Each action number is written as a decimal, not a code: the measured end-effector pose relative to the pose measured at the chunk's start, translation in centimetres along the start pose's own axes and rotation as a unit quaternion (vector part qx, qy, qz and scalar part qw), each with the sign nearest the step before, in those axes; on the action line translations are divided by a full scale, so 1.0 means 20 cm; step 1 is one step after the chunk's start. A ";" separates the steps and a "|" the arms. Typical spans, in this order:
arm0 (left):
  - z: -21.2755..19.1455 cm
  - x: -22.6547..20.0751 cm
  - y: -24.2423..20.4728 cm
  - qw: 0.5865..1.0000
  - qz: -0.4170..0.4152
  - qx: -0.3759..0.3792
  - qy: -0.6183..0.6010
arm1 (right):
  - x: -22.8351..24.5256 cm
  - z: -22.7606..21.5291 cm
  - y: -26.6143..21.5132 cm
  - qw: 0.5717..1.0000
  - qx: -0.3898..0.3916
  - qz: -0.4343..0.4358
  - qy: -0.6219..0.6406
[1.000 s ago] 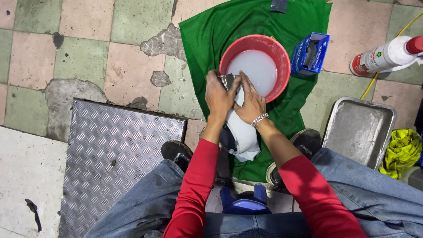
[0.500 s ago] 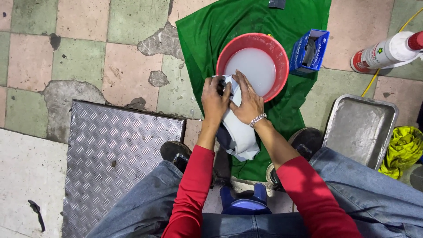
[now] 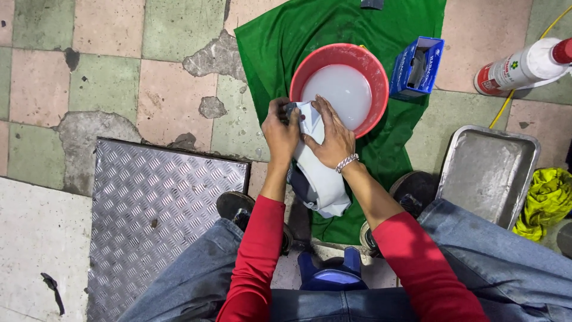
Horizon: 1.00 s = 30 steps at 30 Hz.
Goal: The person sits on a low stool and sands a white plastic part using a sanding block. They repeatedly dip the sanding block into a red bucket of water and continue sanding different areas of the part, including the interior and exterior surfaces.
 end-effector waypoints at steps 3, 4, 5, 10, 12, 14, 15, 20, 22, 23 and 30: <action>0.02 -0.07 0.01 1.000 0.027 -0.004 0.002 | -0.02 0.03 0.00 1.000 0.003 0.009 -0.020; 0.02 -0.07 0.01 1.000 0.026 -0.003 0.002 | -0.02 0.02 0.00 1.000 0.004 0.010 -0.020; 0.03 -0.06 0.01 1.000 0.018 -0.005 -0.003 | -0.01 0.02 0.00 1.000 0.003 0.010 -0.024; 0.05 -0.05 0.00 0.999 -0.013 -0.020 0.048 | 0.01 0.00 -0.01 1.000 0.001 0.004 -0.022; 0.09 -0.03 -0.01 0.996 -0.024 -0.033 0.082 | 0.01 0.00 -0.02 0.999 0.006 0.007 -0.031; 0.10 -0.04 0.03 0.996 -0.015 -0.048 0.079 | 0.01 -0.01 0.00 1.000 0.004 0.006 -0.029; 0.10 -0.03 0.04 0.995 -0.007 -0.061 0.078 | 0.02 -0.01 -0.01 1.000 0.004 0.008 -0.026; 0.08 -0.09 -0.03 0.995 -0.019 -0.058 0.080 | 0.01 0.01 -0.02 0.999 0.001 0.020 -0.028; 0.08 -0.07 -0.04 0.995 -0.025 -0.056 0.075 | 0.00 0.01 -0.01 0.999 0.004 0.023 -0.027; 0.10 -0.05 -0.01 0.994 -0.015 -0.066 0.089 | 0.00 0.02 0.00 0.999 0.004 0.020 -0.024; 0.06 -0.04 -0.06 0.993 -0.017 -0.033 0.108 | -0.03 0.03 0.00 0.998 0.011 0.041 -0.037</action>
Point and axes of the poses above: each hand's wrist, its own y-axis towards the middle knuckle, its own z-axis out of the palm, x = y × z, the point moved 2 cm from there along y, towards the middle knuckle, and after that the axes turned 9 degrees about -z, right-handed, at the moved point
